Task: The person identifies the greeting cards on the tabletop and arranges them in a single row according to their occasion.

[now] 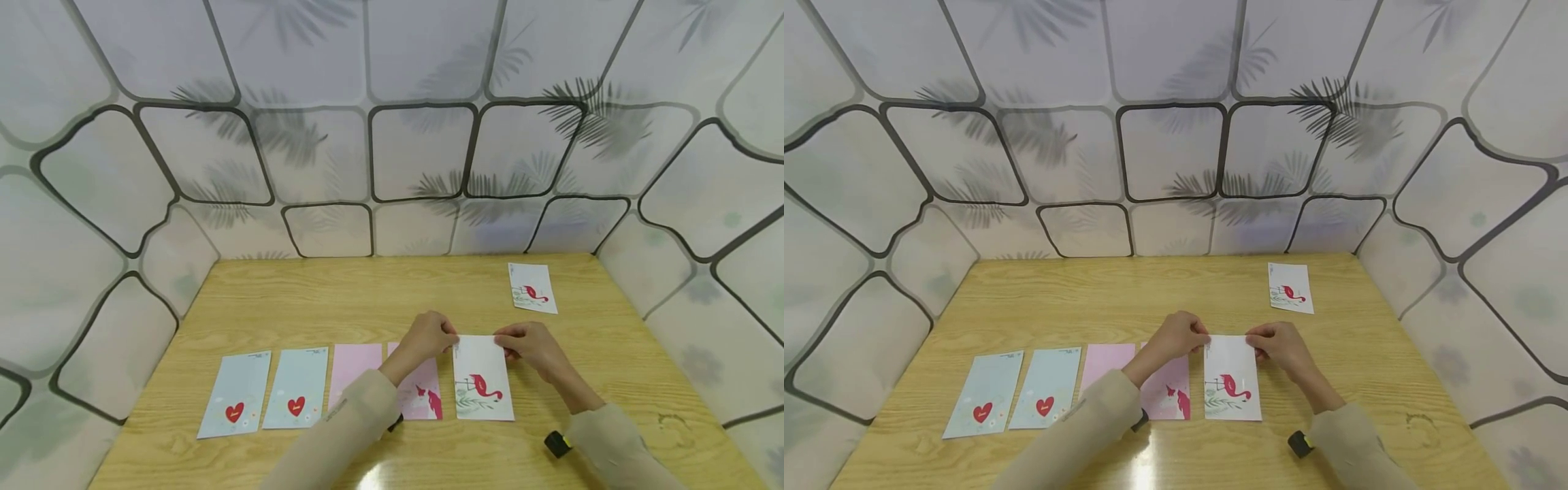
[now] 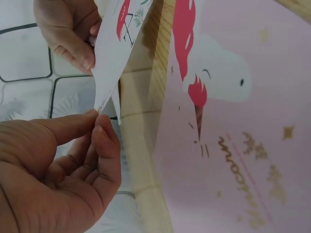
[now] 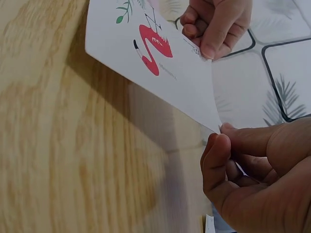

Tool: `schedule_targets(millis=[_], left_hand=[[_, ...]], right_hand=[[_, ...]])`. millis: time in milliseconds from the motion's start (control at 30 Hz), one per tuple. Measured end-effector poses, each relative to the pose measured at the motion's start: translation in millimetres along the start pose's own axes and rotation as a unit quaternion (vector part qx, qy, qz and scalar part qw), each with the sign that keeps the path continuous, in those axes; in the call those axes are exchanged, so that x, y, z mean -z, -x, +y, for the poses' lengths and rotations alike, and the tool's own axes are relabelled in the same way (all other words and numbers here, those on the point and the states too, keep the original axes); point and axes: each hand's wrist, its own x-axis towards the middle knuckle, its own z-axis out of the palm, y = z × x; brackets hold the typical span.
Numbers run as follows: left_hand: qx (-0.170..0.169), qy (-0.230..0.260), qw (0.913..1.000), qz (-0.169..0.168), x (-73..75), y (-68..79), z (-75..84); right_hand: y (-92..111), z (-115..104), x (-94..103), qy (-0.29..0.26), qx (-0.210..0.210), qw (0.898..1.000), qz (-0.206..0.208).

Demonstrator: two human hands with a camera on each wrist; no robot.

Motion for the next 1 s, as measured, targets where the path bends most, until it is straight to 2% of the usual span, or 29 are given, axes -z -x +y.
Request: schedule_targets(millis=[333,433,567,733,1000], left_hand=[[0.014,-0.050,0.9986,0.011,-3.3,-2.6,-0.1],[0.020,-0.059,0.9980,0.011,-3.8,-4.0,-0.6],[0.027,-0.077,0.9965,0.013,-6.1,-6.4,-3.5],[0.026,-0.111,0.9933,0.020,-10.5,-9.1,-7.8],[0.032,-0.149,0.9881,0.024,-11.0,-7.3,-5.2]], right_hand=[[-5.0,4.8,-4.5,0.032,0.009,0.999,0.016],[-7.2,7.1,-6.1,0.056,0.012,0.998,0.025],[-10.1,11.5,-8.6,0.100,0.011,0.994,0.035],[-11.5,15.7,-11.8,0.131,0.008,0.991,0.038],[-11.6,16.0,-17.4,0.185,0.023,0.982,0.039]])
